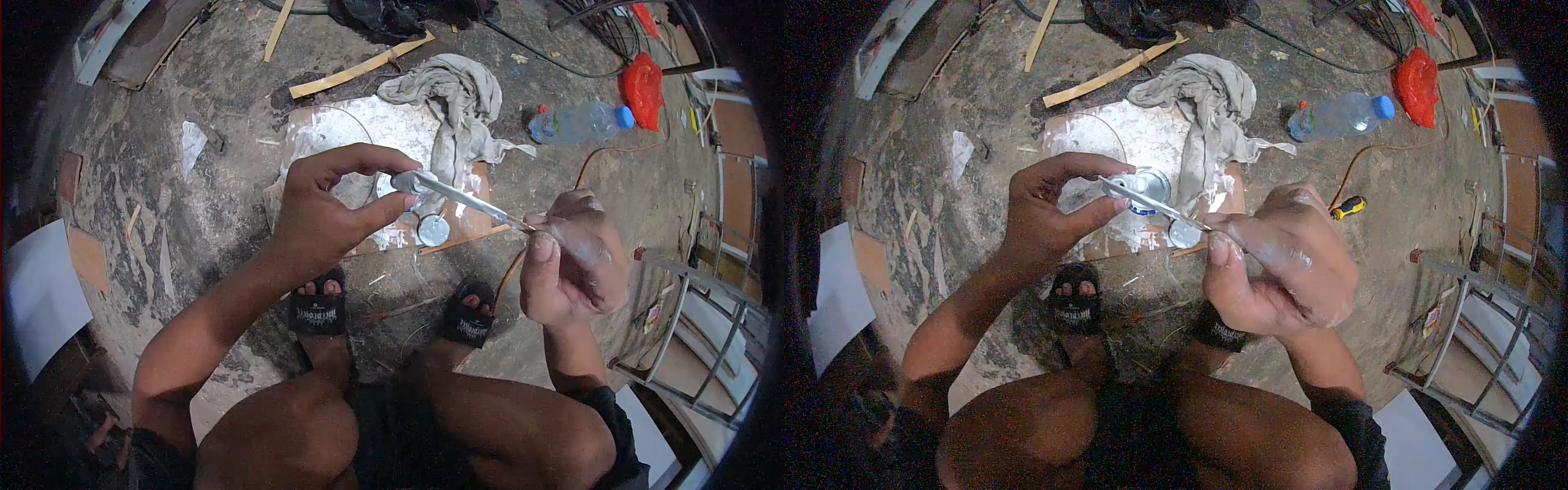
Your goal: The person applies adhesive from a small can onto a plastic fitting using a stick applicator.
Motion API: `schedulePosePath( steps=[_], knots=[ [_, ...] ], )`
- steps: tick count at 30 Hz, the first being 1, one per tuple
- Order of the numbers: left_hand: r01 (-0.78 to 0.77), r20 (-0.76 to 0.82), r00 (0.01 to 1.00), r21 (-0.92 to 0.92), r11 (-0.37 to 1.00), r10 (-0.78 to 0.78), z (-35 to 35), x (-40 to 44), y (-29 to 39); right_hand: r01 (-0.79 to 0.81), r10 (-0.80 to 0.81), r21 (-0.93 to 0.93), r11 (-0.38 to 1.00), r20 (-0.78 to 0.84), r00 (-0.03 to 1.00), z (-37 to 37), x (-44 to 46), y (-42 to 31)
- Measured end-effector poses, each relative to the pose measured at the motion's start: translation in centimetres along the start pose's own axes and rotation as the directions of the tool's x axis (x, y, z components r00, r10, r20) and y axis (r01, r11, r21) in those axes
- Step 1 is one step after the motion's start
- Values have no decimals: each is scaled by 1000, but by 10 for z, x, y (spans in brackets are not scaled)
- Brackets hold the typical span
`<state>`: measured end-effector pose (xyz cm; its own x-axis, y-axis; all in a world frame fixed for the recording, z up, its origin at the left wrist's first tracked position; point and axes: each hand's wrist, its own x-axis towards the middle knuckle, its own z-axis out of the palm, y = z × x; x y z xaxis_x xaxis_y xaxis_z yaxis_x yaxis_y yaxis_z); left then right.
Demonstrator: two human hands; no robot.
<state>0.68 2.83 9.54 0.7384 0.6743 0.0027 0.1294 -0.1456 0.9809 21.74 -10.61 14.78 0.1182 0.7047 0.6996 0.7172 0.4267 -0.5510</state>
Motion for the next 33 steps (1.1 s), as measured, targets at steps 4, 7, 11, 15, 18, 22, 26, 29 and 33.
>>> schedulePosePath(
  steps=[4,7,11,15,18,22,26,29,33],
  knots=[
    [-3,2,1000,-15,1000,3,0,0,0,-35,37,-20,999,98,994,-6,3,-9],
    [10,-1,1000,-32,999,-10,1,0,-3,-41,45,-45,998,109,993,-9,3,-11],
    [4,-3,1000,-23,1000,-4,1,-1,-2,-16,20,-42,999,101,995,-9,5,-11],
    [50,21,999,-29,998,-50,4,-4,-7,-6,10,-33,999,105,994,-9,6,-12],
    [74,21,997,-20,997,-73,4,-6,-9,-7,10,-34,999,103,995,-9,6,-14],
    [63,6,998,-7,998,-63,5,-6,-11,-5,10,-40,999,110,994,-10,6,-15],
    [47,-7,999,8,999,-47,4,-6,-12,-13,17,-40,999,104,994,-11,6,-16],
    [39,-51,998,-51,998,-42,7,-7,-16,-7,11,-38,999,101,995,-12,5,-15],
    [65,-15,998,-36,997,-66,5,-7,-11,-8,9,-25,1000,23,1000,-8,4,-13]
  ],
)
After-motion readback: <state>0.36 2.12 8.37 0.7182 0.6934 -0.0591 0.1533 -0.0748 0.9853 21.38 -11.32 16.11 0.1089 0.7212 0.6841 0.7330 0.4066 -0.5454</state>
